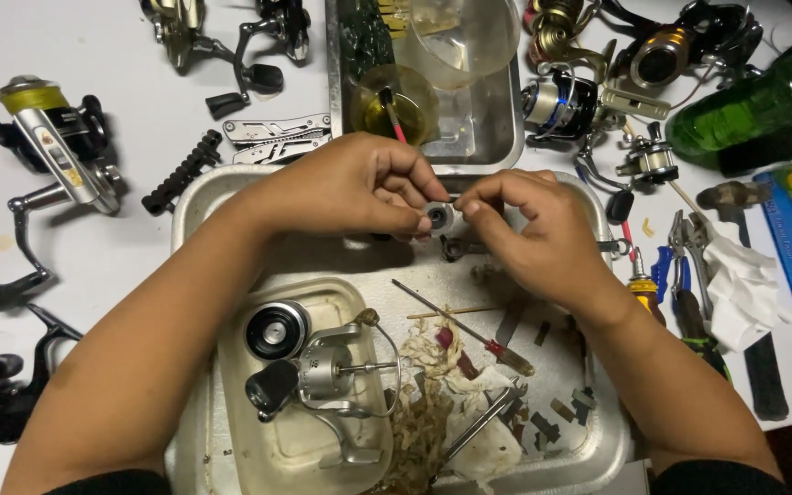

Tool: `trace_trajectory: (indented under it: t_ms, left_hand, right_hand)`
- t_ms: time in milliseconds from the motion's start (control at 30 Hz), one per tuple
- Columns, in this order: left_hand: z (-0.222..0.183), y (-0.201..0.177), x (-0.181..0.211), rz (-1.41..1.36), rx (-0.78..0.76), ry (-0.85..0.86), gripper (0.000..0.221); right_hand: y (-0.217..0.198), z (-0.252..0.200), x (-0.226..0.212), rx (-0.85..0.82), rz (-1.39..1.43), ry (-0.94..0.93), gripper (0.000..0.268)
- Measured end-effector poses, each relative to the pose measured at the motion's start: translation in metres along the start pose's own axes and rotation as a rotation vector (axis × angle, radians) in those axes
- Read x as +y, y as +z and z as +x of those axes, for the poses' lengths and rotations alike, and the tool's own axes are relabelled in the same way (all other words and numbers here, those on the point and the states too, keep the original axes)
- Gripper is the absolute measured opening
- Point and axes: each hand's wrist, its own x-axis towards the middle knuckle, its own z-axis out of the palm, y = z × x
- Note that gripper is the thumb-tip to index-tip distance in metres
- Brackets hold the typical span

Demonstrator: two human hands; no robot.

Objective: The person cleans small internal components of a fishing reel using a cloth and a red brush. They repeatedly wipe the parts and use the brush to scrub inside the component, occasionally dipping the brush into a container of liquid. The workspace contains multiple fishing reels and tools.

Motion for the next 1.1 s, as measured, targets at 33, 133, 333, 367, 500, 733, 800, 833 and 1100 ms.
trace_trajectory:
  t_ms: [33, 133, 333, 367, 500, 733, 800, 833, 1100]
  left_hand:
    - [0.000, 0.000, -0.001, 0.000, -0.003, 0.000, 0.032]
    - [0.000, 0.001, -0.001, 0.013, 0.008, 0.005, 0.033]
    - [-0.004, 0.004, 0.006, 0.017, 0.016, 0.014, 0.033]
    - [-0.006, 0.004, 0.009, 0.016, 0.016, 0.017, 0.034]
    - [-0.009, 0.006, 0.017, 0.035, 0.037, 0.025, 0.033]
    - [-0.008, 0.007, 0.014, 0.048, 0.086, 0.040, 0.034]
    - [-0.009, 0.007, 0.014, 0.078, 0.099, 0.079, 0.033]
    - [-0.010, 0.007, 0.015, 0.078, 0.099, 0.079, 0.033]
    - [-0.007, 0.007, 0.009, 0.032, 0.103, 0.085, 0.033]
  right_hand:
    - [0.001, -0.001, 0.000, 0.002, -0.001, 0.002, 0.006]
    - [0.004, -0.003, -0.001, 0.006, 0.030, 0.051, 0.002]
    - [0.006, -0.001, 0.001, 0.003, 0.033, 0.054, 0.005]
    - [0.006, -0.001, 0.004, -0.013, 0.066, 0.047, 0.008]
    - [0.011, -0.002, 0.009, -0.005, -0.012, 0.047, 0.010]
    - [0.013, -0.004, -0.001, 0.033, -0.133, 0.049, 0.008]
    - [0.016, -0.007, 0.002, 0.075, -0.128, 0.053, 0.004]
    - [0.016, -0.006, 0.002, 0.075, -0.128, 0.053, 0.004]
    - [0.023, -0.008, 0.001, 0.046, 0.339, 0.335, 0.009]
